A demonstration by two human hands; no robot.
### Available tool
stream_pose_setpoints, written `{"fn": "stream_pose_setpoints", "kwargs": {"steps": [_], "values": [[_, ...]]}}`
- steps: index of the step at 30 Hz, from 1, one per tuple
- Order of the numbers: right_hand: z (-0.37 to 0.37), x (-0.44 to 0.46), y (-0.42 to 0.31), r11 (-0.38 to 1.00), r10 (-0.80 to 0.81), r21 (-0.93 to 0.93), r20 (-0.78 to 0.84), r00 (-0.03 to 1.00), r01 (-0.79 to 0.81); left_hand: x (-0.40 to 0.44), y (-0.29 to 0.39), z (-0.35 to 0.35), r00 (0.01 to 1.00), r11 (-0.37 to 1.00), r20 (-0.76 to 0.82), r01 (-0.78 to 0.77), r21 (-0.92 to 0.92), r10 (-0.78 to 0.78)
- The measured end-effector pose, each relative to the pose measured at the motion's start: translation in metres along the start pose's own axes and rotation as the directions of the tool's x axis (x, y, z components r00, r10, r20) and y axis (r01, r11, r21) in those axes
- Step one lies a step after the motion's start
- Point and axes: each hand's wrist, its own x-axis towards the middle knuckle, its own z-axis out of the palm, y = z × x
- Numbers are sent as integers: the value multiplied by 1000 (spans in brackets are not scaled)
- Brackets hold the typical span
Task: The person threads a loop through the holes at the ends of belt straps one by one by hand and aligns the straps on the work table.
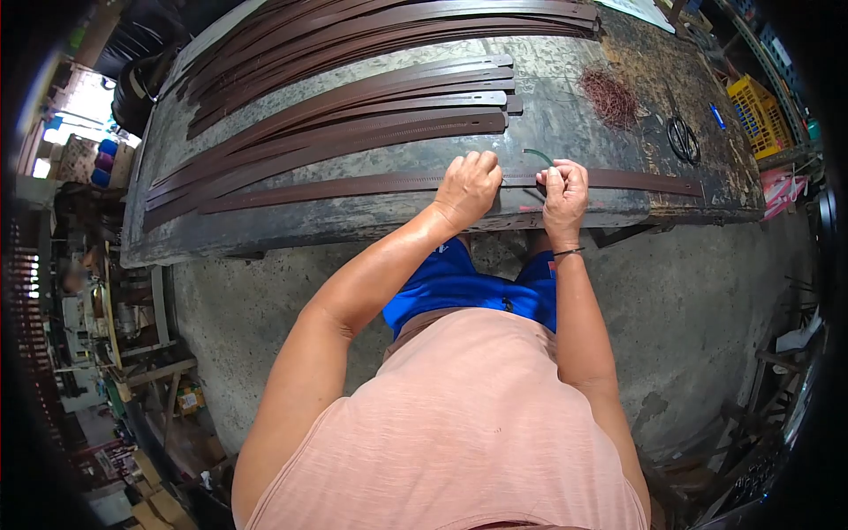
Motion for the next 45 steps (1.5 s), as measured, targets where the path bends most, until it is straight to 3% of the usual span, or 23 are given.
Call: {"fn": "stream_pose_setpoints", "kwargs": {"steps": [3, 5, 6, 8, 11, 18, 20, 30, 32, 33, 35, 36, 38, 40, 42, 43, 44, 45], "values": [[1, 1, 0, 1000, -6, -8, 4, 1000, 6, -1, -1, 2, 1000, 1000, -7, -25, 5, 25], [2, 1, -1, 1000, -1, -11, -5, 1000, 1, -1, -7, 7, 996, 983, -74, 33, -181, -47], [2, 1, -1, 1000, 0, -10, -5, 1000, 0, 0, -10, 8, 996, 983, -74, 33, -180, -47], [2, 1, -1, 1000, 3, -11, 1, 1000, -3, 0, -15, 9, 993, 926, 22, 116, -359, -116], [3, 1, -4, 1000, 23, 10, -7, 1000, -23, 2, -19, 4, 982, 895, 140, 174, -411, -126], [4, 2, -4, 998, 47, 29, -22, 999, -47, 9, -17, -22, 939, 935, 343, 103, -339, 20], [4, 2, -4, 998, 53, 19, -28, 998, -53, 4, -23, -11, 979, 937, 203, 42, -348, 32], [3, 2, -4, 996, 39, -82, -9, 999, -39, -3, -30, -18, 987, 902, 162, 55, -429, 17], [3, 3, -1, 999, 31, -43, -15, 999, -32, -7, -32, -14, 996, 864, 22, 88, -495, -89], [3, 3, -1, 999, 30, -43, -12, 999, -31, -9, -33, -13, 996, 865, 20, 89, -494, -91], [2, 2, -2, 998, 19, -65, 2, 1000, -19, -12, -33, -12, 953, 787, -62, 208, -581, -298], [2, 2, -2, 998, 19, -66, 4, 1000, -19, -13, -31, -12, 952, 786, -62, 210, -582, -300], [2, 3, -3, 994, 104, 41, -14, 994, -103, -14, -29, -11, 892, 701, -100, 272, -659, -440], [0, 5, -2, 985, 147, 89, -16, 989, -145, -16, -26, -17, 907, 753, -128, 246, -610, -400], [1, 5, -3, 972, 193, 138, -19, 981, -188, -16, -19, -25, 948, 836, -177, 134, -533, -265], [2, 5, -6, 981, 145, 134, -15, 989, -142, -13, -17, -27, 964, 924, -256, -35, -380, -69], [3, 4, -9, 987, 98, 129, -10, 995, -96, -11, -15, -28, 965, 924, -254, -33, -381, -70], [6, 2, -11, 987, 101, 129, -9, 995, -99, -10, -13, -30, 985, 964, -165, -89, -249, 49]]}}
